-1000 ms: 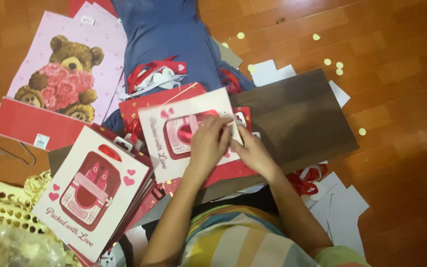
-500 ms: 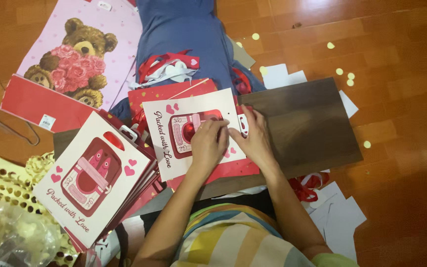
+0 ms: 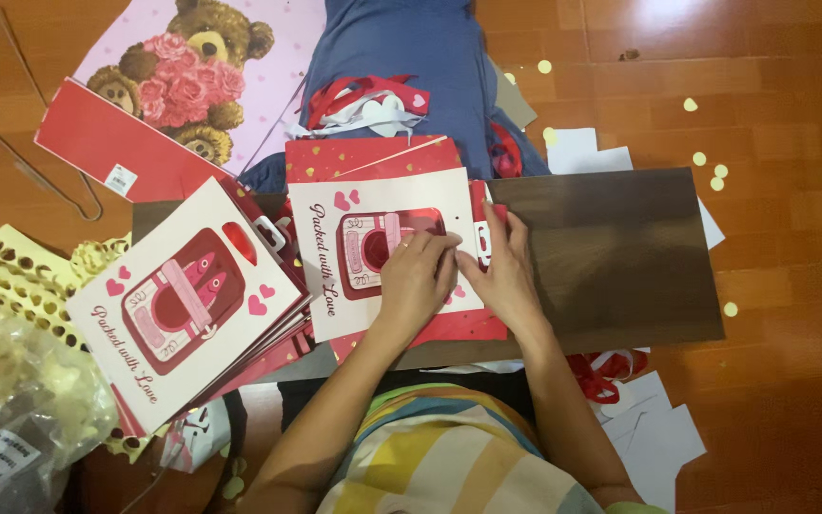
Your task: The person assembles Valentine's Day gift boxes by threading red ribbons through slots, tying them into bows, and stacking the finished boxes. They handle multiple boxes, ribbons, and envelopes on the floor.
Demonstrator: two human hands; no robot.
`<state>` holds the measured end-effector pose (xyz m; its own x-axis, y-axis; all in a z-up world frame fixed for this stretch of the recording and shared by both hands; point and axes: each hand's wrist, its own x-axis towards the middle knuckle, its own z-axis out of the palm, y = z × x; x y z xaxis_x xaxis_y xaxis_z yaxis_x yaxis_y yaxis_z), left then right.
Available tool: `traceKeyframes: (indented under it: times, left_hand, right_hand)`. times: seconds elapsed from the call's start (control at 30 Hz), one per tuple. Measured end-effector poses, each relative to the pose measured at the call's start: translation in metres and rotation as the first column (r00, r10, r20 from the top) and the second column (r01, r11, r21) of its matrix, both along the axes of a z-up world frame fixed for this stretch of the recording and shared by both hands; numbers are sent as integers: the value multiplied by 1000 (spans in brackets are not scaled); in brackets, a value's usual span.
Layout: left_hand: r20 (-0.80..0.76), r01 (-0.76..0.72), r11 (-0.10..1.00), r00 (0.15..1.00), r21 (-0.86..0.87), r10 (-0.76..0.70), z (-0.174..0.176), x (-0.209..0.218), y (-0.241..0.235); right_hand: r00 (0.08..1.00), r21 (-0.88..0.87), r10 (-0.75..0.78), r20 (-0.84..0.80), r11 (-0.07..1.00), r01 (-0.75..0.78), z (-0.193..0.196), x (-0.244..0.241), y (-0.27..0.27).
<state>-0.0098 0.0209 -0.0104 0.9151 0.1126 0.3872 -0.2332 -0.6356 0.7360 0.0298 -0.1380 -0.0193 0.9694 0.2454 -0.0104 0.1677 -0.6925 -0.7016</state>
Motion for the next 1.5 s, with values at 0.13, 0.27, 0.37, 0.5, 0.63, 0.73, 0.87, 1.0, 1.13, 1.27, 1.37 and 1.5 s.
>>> traceKeyframes:
  times: [0.13,0.27,0.37,0.5,0.63,0.73,0.87,1.0,1.13,1.27,1.37,1.5]
  left_hand:
    - [-22,-3,1000,1000,-4,3,1,-4,5]
    - [-15,-7,1000,1000,8,7,4,-2,9]
    - [-37,-18,1000,999,17,19,5,-1,9]
    - [-97,-46,997,994,56,51,5,4,9]
    - [-36,-90,992,995,92,94,5,16,4]
    - [-20,-100,988,994,121,104,5,22,5]
    - [-43,-99,989,994,106,104,5,21,6]
    - [-48,-133,990,990,56,136,8,23,5]
    - [-243,-66,983,964,174,108,5,20,-3]
    - [-147,-36,960,986,276,79,10,22,-10]
    - [-175,3,968,984,253,43,11,17,-9]
    - [-262,25,1000,965,-3,-25,11,14,0]
  right_hand:
    - [992,-45,127,20,991,-126,7,1,-5]
    - [981,16,195,10,981,-195,13,6,-10]
    - [975,46,194,-106,981,-190,8,26,-26]
    - [988,66,76,137,994,-86,-29,99,-39]
    - [984,-41,100,147,995,-95,-90,191,-39]
    - [947,-294,220,233,945,-147,-129,239,-29]
    - [972,-428,230,45,884,-189,-141,259,-23]
    - [998,117,-17,60,993,10,-94,235,-28]
    - [875,36,99,473,991,-132,-16,157,-62]
    - [913,942,391,-116,-250,226,49,87,-84]
    - [854,871,491,171,-480,102,68,50,-76]
    - [766,871,621,167,-457,182,90,20,-42]
